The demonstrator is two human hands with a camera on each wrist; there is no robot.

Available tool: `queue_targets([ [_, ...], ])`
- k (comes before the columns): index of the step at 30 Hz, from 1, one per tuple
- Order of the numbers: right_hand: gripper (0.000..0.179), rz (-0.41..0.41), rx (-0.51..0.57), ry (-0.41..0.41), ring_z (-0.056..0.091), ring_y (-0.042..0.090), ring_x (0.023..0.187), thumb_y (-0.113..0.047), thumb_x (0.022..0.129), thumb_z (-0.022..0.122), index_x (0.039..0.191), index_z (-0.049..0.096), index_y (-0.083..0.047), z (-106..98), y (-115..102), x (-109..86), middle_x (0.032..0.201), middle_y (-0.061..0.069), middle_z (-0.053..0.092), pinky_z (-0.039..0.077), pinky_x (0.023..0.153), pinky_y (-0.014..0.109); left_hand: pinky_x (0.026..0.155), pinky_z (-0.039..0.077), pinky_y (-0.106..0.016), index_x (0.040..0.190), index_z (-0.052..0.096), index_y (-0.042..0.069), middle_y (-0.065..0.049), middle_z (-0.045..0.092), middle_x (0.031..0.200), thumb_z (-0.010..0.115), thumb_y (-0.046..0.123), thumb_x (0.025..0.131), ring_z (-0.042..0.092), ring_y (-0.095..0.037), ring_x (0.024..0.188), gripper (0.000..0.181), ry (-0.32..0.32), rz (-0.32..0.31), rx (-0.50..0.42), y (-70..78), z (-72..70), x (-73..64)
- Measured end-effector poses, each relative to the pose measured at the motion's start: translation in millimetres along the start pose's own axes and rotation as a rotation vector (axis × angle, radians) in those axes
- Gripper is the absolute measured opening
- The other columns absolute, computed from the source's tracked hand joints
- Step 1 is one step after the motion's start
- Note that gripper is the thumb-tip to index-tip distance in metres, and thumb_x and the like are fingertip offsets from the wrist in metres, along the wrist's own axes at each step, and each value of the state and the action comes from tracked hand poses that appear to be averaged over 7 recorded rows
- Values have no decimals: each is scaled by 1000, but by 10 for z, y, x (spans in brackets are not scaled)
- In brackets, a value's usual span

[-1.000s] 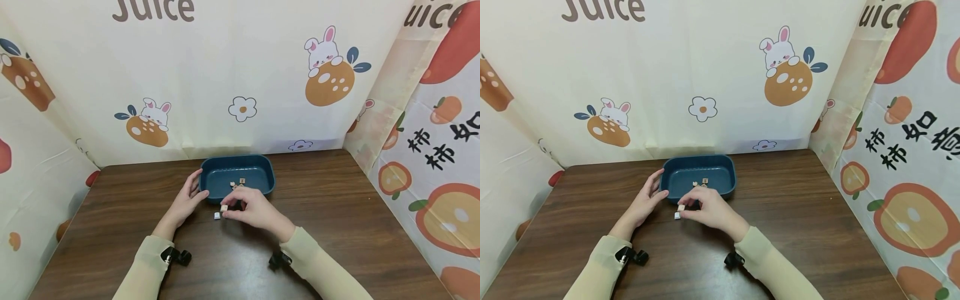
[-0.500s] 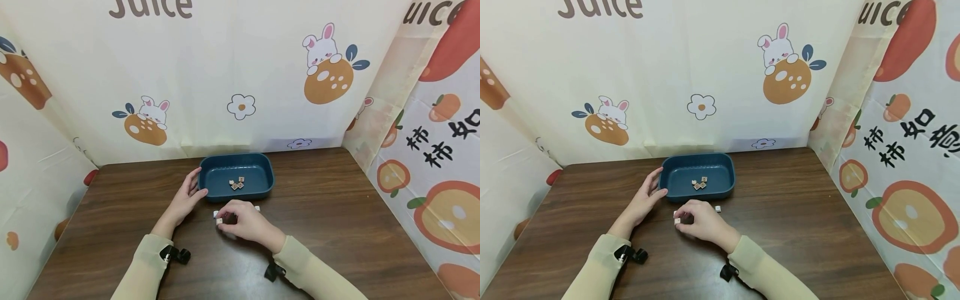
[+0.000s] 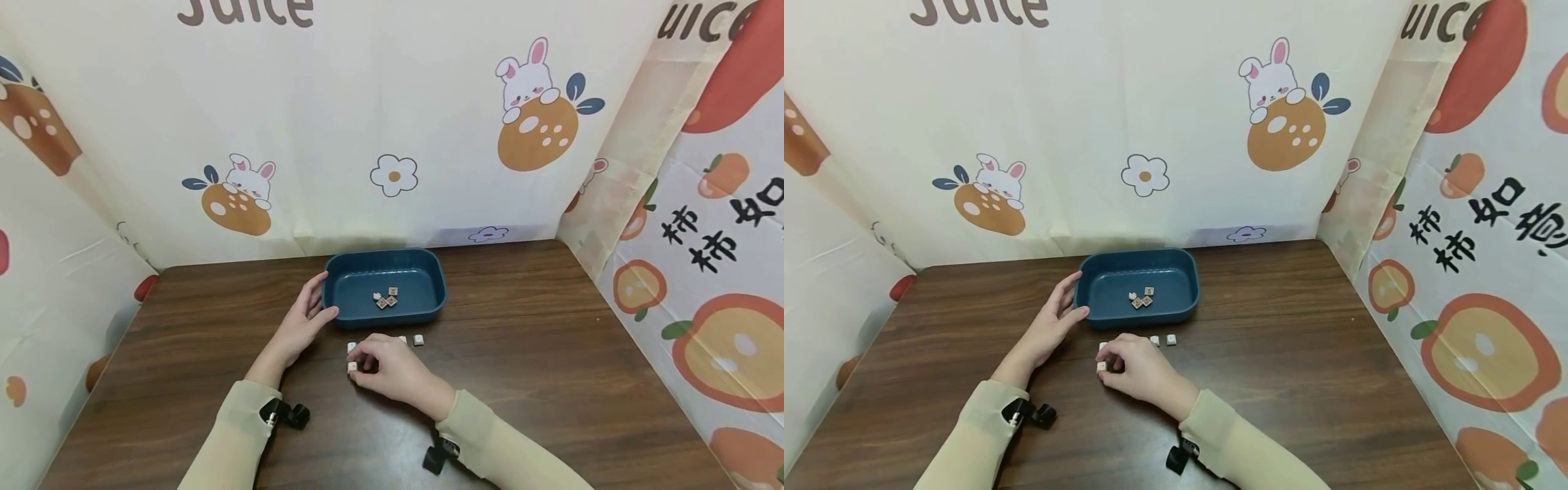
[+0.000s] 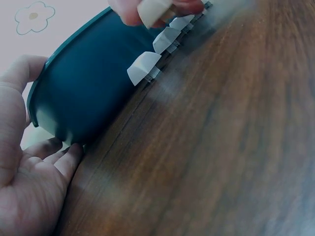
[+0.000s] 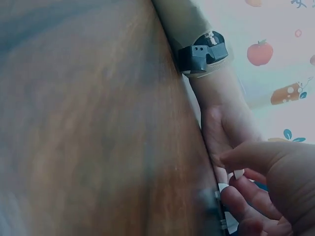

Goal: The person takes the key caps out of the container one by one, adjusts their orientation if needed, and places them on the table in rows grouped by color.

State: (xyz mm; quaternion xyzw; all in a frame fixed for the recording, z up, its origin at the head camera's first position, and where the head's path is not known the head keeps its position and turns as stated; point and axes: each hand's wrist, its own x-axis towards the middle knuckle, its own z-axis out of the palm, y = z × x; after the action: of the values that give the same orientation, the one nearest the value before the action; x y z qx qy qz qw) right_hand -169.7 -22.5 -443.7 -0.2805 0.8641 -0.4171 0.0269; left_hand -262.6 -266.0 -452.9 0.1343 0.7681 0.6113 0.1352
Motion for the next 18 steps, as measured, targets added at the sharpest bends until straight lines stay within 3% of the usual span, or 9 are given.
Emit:
queue_targets([
  [18, 17, -27, -91, -5, 62, 0, 82, -23, 98, 87, 113, 84, -17, 62, 31, 12, 101, -5, 73, 51, 72, 13, 132, 23, -56, 174, 24, 28, -9, 21, 182, 64, 17, 112, 24, -32, 166, 74, -6, 2, -7, -5, -28, 22],
])
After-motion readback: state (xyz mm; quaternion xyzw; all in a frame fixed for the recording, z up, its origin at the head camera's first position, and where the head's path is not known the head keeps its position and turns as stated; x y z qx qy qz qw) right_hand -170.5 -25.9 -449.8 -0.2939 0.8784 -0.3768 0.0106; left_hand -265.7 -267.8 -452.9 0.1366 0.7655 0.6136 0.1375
